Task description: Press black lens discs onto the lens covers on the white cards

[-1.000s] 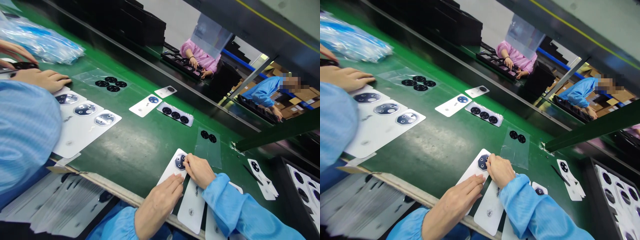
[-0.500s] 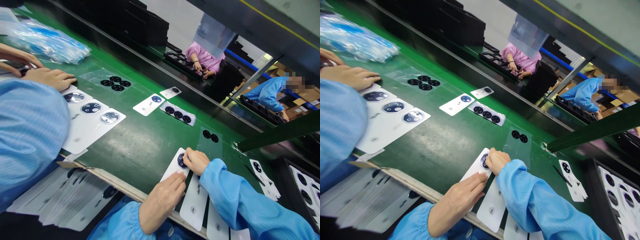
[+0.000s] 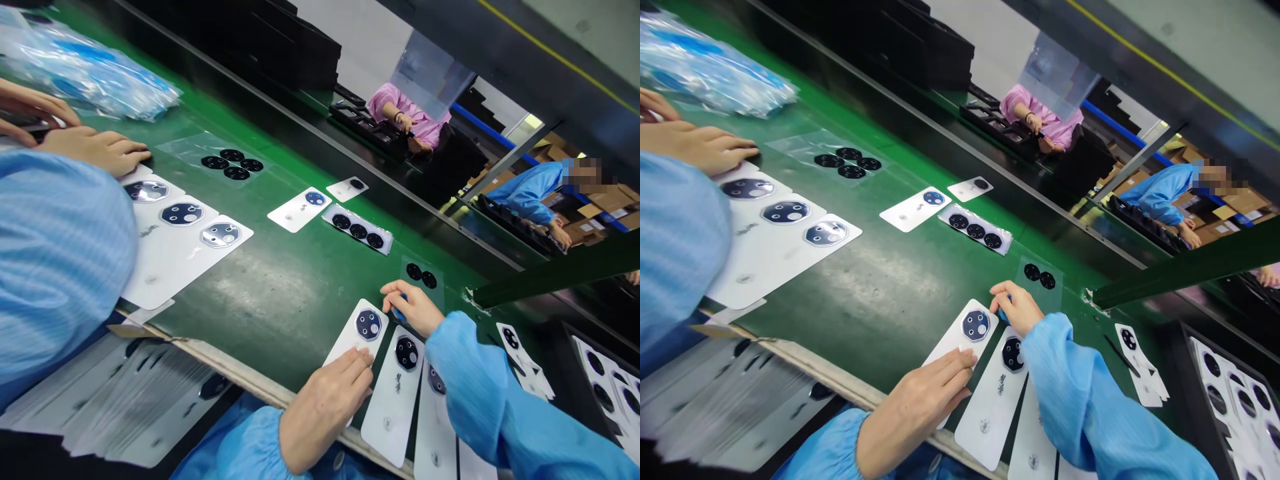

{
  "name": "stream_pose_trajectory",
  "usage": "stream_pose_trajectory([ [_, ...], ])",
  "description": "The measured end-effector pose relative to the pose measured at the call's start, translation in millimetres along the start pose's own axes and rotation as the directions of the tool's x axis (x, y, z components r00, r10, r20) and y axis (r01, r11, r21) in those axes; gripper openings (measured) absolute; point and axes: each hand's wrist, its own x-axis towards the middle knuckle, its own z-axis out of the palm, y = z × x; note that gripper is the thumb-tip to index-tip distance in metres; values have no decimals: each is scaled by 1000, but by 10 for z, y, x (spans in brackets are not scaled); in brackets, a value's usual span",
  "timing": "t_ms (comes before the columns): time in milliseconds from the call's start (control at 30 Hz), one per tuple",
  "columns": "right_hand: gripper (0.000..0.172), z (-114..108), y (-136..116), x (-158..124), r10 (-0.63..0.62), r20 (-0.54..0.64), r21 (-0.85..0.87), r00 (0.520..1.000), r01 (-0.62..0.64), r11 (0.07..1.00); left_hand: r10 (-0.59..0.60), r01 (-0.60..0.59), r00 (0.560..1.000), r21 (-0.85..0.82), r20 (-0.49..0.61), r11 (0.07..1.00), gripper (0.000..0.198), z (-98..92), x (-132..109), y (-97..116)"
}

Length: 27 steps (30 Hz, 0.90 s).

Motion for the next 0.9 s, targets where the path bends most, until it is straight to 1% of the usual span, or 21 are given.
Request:
stream_pose_trajectory([
  [67,26,21,113,-123,-4,-19,1,1000,4,1000,-2,2,1000,-8,-7,1000,20,1,-1,-1],
  [133,30,74,164,-197,-21,-37,-16,999,21,1000,-1,1,1000,-6,-13,1000,20,0,-1,-2],
  [167,29,106,170,-216,-35,-41,-30,999,34,999,-1,1,1000,-3,-14,1000,20,0,0,-3],
  [233,20,166,160,-228,-69,-39,-65,997,66,996,-1,1,1000,3,-16,1000,20,0,0,-6],
  [267,17,191,152,-229,-85,-35,-83,996,82,993,0,0,1000,5,-15,1000,21,2,0,-7],
  [367,16,236,140,-234,-126,-22,-125,992,123,985,2,-2,1000,9,-8,1000,21,9,-5,-11],
  [500,11,242,154,-247,-154,-16,-140,988,150,979,-9,9,1000,-13,-7,1000,20,17,-6,-11],
  [667,5,215,169,-150,-147,34,-126,989,150,981,3,-3,1000,-3,-12,1000,20,6,7,-11],
  [800,9,199,139,-57,-127,97,-151,987,141,978,6,-6,1000,7,-13,1000,21,3,6,-15],
  [900,10,202,70,-77,-113,118,-202,987,135,970,5,-5,1000,6,-17,1000,21,9,2,-19],
])
